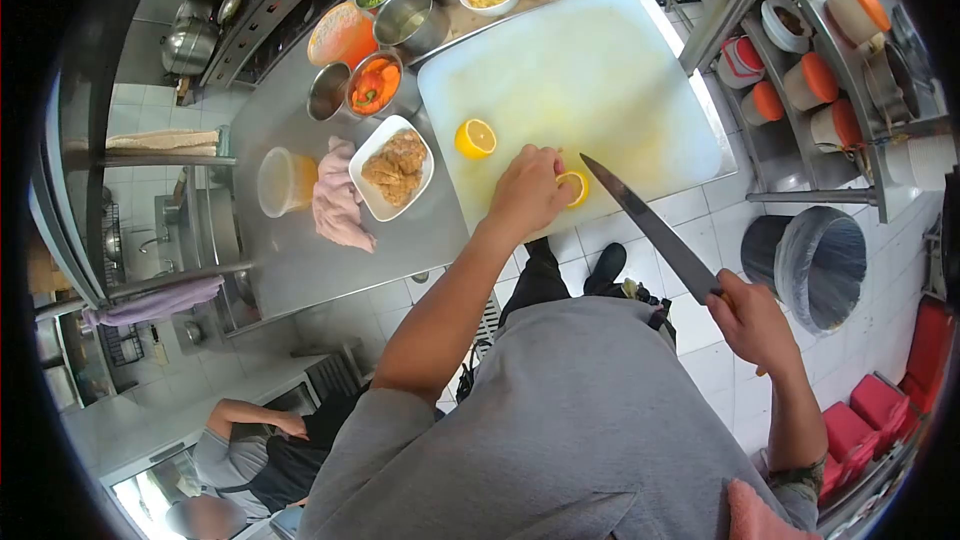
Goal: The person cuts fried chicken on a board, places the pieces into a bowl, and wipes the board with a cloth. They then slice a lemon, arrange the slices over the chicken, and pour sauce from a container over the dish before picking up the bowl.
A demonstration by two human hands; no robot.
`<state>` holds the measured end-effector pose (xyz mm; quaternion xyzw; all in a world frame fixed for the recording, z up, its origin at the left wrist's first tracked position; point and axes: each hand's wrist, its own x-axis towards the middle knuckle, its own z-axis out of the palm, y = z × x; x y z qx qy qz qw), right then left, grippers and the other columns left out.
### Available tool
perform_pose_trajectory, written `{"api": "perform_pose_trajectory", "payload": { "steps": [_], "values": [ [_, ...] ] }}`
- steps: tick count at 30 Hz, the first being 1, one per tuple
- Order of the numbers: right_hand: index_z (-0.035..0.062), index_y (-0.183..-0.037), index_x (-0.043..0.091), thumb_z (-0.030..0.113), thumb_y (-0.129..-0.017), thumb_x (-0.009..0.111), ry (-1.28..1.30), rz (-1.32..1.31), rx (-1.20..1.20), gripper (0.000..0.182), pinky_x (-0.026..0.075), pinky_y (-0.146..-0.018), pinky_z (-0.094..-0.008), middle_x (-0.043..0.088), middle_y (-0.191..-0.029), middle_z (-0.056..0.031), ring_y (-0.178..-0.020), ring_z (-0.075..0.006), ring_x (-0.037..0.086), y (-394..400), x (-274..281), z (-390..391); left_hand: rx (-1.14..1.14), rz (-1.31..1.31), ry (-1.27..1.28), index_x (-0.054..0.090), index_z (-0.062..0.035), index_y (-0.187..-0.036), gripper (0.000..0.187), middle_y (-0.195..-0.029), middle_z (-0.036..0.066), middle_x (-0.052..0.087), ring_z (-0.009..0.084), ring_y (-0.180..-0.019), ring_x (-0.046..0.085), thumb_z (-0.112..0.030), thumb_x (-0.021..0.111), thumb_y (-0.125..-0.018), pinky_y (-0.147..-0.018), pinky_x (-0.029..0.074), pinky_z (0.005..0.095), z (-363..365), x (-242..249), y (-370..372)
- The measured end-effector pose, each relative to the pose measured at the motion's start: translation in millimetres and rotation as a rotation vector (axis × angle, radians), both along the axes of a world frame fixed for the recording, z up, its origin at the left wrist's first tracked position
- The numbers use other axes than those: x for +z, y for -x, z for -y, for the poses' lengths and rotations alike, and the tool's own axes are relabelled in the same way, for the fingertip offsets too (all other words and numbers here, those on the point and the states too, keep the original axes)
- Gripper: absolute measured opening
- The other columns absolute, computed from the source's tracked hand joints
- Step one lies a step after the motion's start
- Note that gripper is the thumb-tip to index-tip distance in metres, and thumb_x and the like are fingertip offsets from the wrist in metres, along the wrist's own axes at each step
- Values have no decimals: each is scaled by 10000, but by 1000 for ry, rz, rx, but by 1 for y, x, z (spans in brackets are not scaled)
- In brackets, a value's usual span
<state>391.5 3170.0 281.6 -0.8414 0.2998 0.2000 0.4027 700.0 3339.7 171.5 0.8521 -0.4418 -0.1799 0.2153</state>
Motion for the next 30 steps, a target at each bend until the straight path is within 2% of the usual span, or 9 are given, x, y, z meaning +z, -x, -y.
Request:
{"api": "perform_pose_trajectory", "payload": {
  "steps": [3,7,8,12,16,18,25,28,30],
  "values": [
    [21,-966,546,157,-968,589,102,129,-31,143,486,-704,-544,656,-805,-219,-787,-445,648,6,-13,2,15,-113,-163,601,-18,-1036,280,-958,150,675,336,-891,666,-199,735,-871,-819,533,405,8,17,-2],
    [44,-963,542,168,-964,608,361,243,-38,141,501,-682,-522,638,-800,-185,-761,-415,652,-9,-26,5,137,-323,-68,639,-23,-1097,283,-915,97,688,229,-838,667,-198,738,-897,-792,526,334,3,19,-2],
    [68,-962,539,185,-958,632,445,269,-31,150,512,-657,-506,630,-801,-151,-747,-396,655,-14,-34,7,194,-403,-13,649,-23,-1115,281,-914,78,684,198,-830,661,-191,737,-908,-789,522,317,-1,21,-1],
    [89,-978,548,211,-949,665,485,324,-55,171,523,-660,-507,644,-838,-123,-744,-388,662,-44,-36,8,362,-764,55,626,7,-1295,421,-941,48,706,141,-852,664,-192,727,-938,-785,531,288,-16,24,-16],
    [89,-1026,559,231,-949,682,291,555,-83,204,544,-676,-491,610,-838,-133,-757,-381,668,-69,-52,1,523,-1081,241,648,-4,-1221,310,-992,24,674,125,-872,640,-169,716,-967,-839,550,286,-23,38,-6],
    [89,-1037,568,228,-938,689,404,462,-114,210,552,-690,-484,615,-884,-132,-777,-371,675,-97,-49,-8,583,-1193,318,649,-20,-1200,284,-1025,28,660,129,-894,633,-173,721,-972,-864,561,302,-15,49,10],
    [103,-1125,647,223,-861,747,644,463,7,307,568,-751,-434,623,-1042,-143,-863,-333,688,-167,-92,13,612,-1261,509,623,-50,-1172,208,-1053,30,654,130,-945,651,-139,693,-997,-889,596,365,-6,72,31],
    [77,-1131,702,232,-882,767,655,729,-34,300,560,-762,-374,657,-998,-115,-830,-240,677,-166,-87,17,626,-1141,571,627,-43,-1162,202,-1044,24,650,128,-978,652,-144,690,-1000,-881,607,355,-1,83,35],
    [53,-1095,717,239,-914,762,-110,763,-146,263,539,-757,-327,674,-963,-63,-816,-157,638,-165,-66,11,619,-1053,597,632,-37,-1152,197,-1056,25,655,126,-989,655,-153,687,-1003,-869,612,345,1,89,40]
  ]
}}
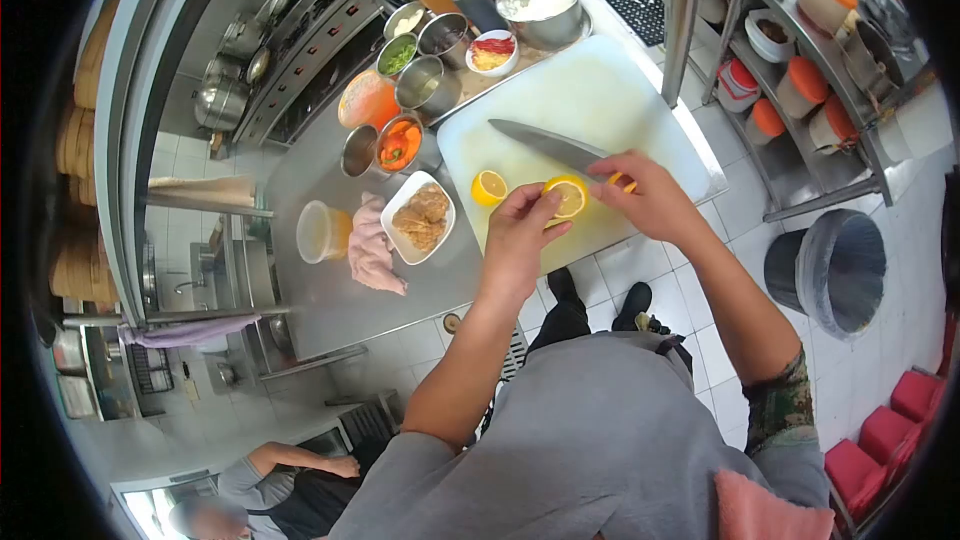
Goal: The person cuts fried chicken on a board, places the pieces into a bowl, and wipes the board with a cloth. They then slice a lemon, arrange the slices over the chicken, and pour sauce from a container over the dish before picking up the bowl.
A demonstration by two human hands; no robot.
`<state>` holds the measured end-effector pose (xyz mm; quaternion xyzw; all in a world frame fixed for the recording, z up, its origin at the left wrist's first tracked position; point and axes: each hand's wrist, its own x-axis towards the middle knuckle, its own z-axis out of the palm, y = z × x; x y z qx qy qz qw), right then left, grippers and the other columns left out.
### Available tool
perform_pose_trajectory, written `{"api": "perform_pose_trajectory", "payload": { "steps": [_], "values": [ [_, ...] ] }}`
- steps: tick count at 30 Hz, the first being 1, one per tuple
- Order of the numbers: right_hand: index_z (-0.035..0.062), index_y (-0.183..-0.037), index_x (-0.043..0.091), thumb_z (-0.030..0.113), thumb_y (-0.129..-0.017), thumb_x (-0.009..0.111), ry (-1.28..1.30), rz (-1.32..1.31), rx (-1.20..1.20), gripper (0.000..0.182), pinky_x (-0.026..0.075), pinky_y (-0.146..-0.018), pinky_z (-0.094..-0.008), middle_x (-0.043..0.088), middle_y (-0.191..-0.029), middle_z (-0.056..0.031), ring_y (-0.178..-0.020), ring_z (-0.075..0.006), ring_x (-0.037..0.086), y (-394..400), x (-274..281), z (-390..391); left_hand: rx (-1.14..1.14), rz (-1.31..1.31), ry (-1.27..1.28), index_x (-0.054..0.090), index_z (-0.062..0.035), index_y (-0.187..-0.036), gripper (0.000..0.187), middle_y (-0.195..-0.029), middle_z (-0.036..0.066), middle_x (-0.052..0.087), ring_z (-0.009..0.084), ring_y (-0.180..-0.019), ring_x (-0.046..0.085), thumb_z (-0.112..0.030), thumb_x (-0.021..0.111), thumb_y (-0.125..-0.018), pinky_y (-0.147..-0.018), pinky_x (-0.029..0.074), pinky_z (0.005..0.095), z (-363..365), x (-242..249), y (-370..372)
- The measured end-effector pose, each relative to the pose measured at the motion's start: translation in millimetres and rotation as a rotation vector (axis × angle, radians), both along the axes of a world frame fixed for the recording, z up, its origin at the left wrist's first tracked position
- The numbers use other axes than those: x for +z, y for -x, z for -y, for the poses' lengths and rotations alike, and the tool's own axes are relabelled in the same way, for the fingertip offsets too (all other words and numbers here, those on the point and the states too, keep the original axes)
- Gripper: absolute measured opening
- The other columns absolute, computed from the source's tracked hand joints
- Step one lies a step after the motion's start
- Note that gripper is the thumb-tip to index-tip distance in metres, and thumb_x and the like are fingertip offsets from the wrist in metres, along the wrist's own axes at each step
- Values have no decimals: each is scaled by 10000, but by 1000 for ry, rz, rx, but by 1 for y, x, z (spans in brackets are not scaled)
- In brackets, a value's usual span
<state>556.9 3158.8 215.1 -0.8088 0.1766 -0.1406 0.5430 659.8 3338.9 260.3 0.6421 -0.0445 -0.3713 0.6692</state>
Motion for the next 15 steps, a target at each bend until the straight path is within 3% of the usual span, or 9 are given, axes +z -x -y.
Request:
{"api": "perform_pose_trajectory", "payload": {
  "steps": [1,2,4,10,15],
  "values": [
    [41,-1077,724,242,-930,759,-369,17,85,251,528,-755,-304,682,-945,-37,-809,-115,619,3,9,-5,6,23,13,636,-22,-1157,216,-1059,36,657,121,-983,656,-164,689,-1003,-855,612,326,1,2,4],
    [36,-1072,717,243,-943,749,-440,28,94,246,515,-747,-288,678,-928,-16,-814,-92,600,6,10,-11,5,42,25,640,-6,-1161,236,-1063,46,658,116,-977,656,-175,690,-1004,-841,612,306,4,4,8],
    [25,-1062,702,245,-971,729,-570,63,104,240,489,-730,-256,671,-895,26,-825,-45,564,10,15,-15,-14,68,41,644,-5,-1161,239,-1082,52,667,115,-980,660,-185,684,-1009,-841,609,298,10,9,12],
    [83,-1018,691,185,-945,756,-792,96,93,141,468,-714,-241,648,-921,48,-813,-48,563,30,31,-11,-102,-3,85,643,-47,-1164,202,-1115,42,684,125,-993,664,-186,665,-1020,-857,579,318,13,15,19],
    [84,-1058,692,232,-938,766,-1020,183,77,204,454,-729,-236,659,-947,48,-813,-57,561,48,30,-7,-191,-130,157,637,-51,-1169,197,-1113,44,681,139,-993,662,-185,652,-1025,-856,539,321,22,23,28]
  ]
}}
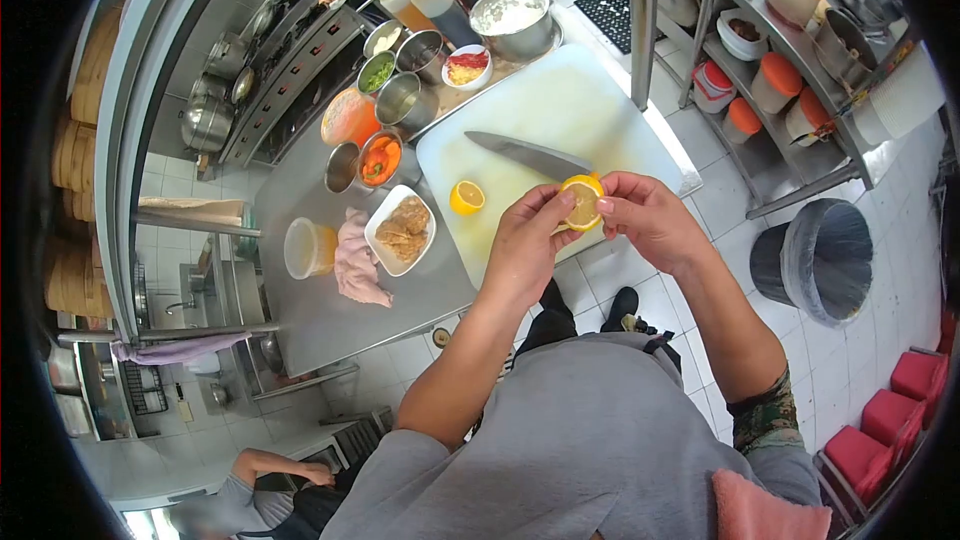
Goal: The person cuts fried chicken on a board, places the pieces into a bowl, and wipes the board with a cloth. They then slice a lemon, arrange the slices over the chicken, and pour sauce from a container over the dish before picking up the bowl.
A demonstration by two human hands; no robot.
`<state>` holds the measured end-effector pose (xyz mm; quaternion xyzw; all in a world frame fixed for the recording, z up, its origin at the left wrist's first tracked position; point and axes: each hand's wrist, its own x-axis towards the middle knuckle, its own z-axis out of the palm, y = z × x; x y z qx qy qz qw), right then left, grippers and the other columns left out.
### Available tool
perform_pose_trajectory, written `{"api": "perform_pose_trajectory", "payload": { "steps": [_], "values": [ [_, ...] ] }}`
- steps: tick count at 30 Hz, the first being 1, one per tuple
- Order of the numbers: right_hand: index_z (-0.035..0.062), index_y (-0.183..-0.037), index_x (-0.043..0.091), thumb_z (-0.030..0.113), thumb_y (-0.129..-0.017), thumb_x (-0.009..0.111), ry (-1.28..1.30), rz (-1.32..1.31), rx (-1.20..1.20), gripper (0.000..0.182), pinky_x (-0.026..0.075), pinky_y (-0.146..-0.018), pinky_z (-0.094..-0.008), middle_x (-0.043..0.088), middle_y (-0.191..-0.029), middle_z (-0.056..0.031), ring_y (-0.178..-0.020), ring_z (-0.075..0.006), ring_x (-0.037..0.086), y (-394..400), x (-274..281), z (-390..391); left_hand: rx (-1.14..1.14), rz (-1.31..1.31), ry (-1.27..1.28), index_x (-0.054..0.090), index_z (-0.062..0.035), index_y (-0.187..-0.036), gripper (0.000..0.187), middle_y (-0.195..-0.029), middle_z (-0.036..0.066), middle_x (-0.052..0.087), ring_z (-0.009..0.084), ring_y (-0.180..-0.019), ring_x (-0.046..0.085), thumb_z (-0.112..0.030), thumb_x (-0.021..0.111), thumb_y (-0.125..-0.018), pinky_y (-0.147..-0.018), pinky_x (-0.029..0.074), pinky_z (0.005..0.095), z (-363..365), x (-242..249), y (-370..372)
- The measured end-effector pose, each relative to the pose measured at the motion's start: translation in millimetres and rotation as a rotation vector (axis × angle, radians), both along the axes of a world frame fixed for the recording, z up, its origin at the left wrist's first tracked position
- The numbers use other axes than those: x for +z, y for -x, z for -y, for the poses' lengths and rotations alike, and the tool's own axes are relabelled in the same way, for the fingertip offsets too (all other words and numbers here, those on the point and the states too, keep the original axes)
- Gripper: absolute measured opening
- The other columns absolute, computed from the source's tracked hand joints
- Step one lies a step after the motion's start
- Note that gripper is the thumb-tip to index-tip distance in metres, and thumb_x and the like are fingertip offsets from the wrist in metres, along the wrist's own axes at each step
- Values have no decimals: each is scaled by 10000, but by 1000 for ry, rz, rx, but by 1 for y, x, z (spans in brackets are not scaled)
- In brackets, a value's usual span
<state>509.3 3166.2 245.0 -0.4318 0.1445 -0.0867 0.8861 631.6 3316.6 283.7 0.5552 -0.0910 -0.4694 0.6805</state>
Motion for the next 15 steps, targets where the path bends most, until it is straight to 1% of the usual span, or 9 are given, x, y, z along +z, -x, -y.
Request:
{"api": "perform_pose_trajectory", "payload": {
  "steps": [7,10,13,15],
  "values": [
    [91,-1104,677,202,-962,735,-220,102,-48,189,456,-752,-244,679,-994,36,-863,-63,583,21,0,2,-64,-76,5,607,-28,-1208,255,-1120,56,671,139,-1003,641,-200,644,-1024,-871,521,314,17,8,16],
    [88,-1106,674,193,-973,711,-252,92,-86,173,460,-753,-245,684,-1011,29,-872,-64,591,27,1,3,-93,-70,1,606,-28,-1211,257,-1121,55,672,136,-1005,638,-197,644,-1021,-875,519,310,24,9,20],
    [84,-1107,670,194,-979,695,-229,81,-123,172,461,-756,-244,688,-1026,23,-882,-65,595,33,3,4,-125,-63,0,615,-32,-1206,242,-1117,49,674,132,-1001,638,-184,642,-1020,-877,517,306,32,7,23],
    [80,-1085,678,211,-976,701,-174,48,-184,172,456,-753,-242,689,-1000,22,-872,-63,590,38,1,5,-162,-54,-19,623,-35,-1207,238,-1115,43,676,125,-996,637,-176,646,-1017,-880,515,300,37,7,26]
  ]
}}
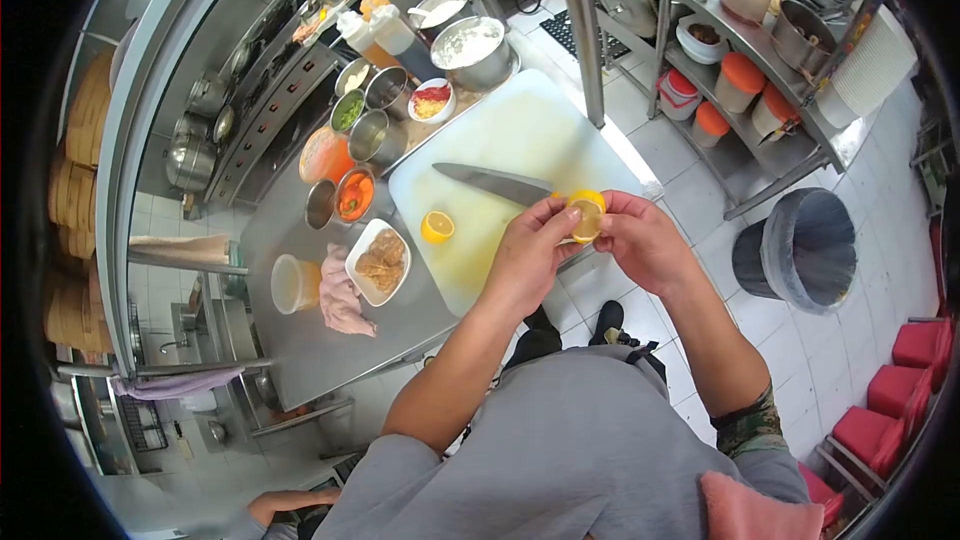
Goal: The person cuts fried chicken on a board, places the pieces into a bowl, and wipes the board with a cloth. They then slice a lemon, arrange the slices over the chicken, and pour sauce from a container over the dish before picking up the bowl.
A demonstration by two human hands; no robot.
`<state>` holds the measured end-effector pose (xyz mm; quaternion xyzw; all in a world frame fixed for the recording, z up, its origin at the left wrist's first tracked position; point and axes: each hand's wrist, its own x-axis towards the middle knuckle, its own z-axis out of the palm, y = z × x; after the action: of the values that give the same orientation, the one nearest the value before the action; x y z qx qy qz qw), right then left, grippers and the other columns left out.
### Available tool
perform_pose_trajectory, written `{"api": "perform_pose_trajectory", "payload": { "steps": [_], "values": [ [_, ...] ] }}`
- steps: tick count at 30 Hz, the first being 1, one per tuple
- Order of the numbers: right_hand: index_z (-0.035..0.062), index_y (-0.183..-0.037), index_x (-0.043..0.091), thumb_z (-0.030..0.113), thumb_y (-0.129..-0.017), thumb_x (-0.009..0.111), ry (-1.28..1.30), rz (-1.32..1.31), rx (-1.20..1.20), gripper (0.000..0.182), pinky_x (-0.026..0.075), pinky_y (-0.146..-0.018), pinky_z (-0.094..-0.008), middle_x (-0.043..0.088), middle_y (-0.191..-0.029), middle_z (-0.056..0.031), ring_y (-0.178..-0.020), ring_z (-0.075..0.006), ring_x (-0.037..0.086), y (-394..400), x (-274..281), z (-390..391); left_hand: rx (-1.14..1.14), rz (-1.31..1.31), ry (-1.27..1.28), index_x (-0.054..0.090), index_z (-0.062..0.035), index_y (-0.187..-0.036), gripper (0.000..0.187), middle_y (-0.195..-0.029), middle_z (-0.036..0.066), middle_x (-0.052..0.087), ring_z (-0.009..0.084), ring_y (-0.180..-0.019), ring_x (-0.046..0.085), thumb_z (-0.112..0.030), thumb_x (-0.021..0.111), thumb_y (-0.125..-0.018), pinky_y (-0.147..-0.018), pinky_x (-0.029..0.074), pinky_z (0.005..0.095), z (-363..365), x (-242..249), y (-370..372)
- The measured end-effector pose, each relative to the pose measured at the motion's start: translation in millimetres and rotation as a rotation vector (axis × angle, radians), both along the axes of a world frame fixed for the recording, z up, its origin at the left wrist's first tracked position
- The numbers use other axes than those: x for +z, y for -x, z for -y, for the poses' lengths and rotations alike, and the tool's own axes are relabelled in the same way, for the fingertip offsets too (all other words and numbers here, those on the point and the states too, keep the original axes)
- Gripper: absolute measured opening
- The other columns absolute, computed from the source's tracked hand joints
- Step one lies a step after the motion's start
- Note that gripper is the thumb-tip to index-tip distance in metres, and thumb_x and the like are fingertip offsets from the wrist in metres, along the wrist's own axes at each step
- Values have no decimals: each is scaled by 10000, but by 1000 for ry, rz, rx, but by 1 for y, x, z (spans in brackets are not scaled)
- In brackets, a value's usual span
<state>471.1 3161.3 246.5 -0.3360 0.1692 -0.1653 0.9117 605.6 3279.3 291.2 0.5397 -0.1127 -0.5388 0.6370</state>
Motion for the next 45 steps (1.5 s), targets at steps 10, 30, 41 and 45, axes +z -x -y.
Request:
{"api": "perform_pose_trajectory", "payload": {
  "steps": [10,30,41,45],
  "values": [
    [67,-1006,705,305,-966,741,149,-176,-182,244,437,-748,-230,682,-915,28,-825,-52,560,38,-15,18,-226,52,-2,691,-63,-1176,251,-1049,-14,698,52,-931,607,-249,677,-1007,-841,474,242,27,-13,20],
    [6,-969,699,188,-931,743,528,-241,-134,191,444,-725,-230,610,-937,28,-820,-45,538,70,-7,19,-410,179,6,677,27,-1191,320,-1013,10,684,48,-897,581,-251,648,-1036,-797,466,215,31,-21,30],
    [22,-994,692,196,-943,745,497,-285,-182,188,460,-736,-221,661,-878,37,-799,-41,565,64,-15,7,-408,413,-6,690,24,-1162,324,-978,11,692,59,-862,579,-270,635,-1038,-752,466,232,28,-23,30],
    [28,-1028,692,199,-956,753,473,-277,-143,195,474,-834,-240,676,-952,22,-895,-59,592,68,-10,6,-463,428,-7,685,15,-1164,325,-979,7,681,60,-866,573,-279,609,-1049,-767,470,239,26,-24,29]
  ]
}}
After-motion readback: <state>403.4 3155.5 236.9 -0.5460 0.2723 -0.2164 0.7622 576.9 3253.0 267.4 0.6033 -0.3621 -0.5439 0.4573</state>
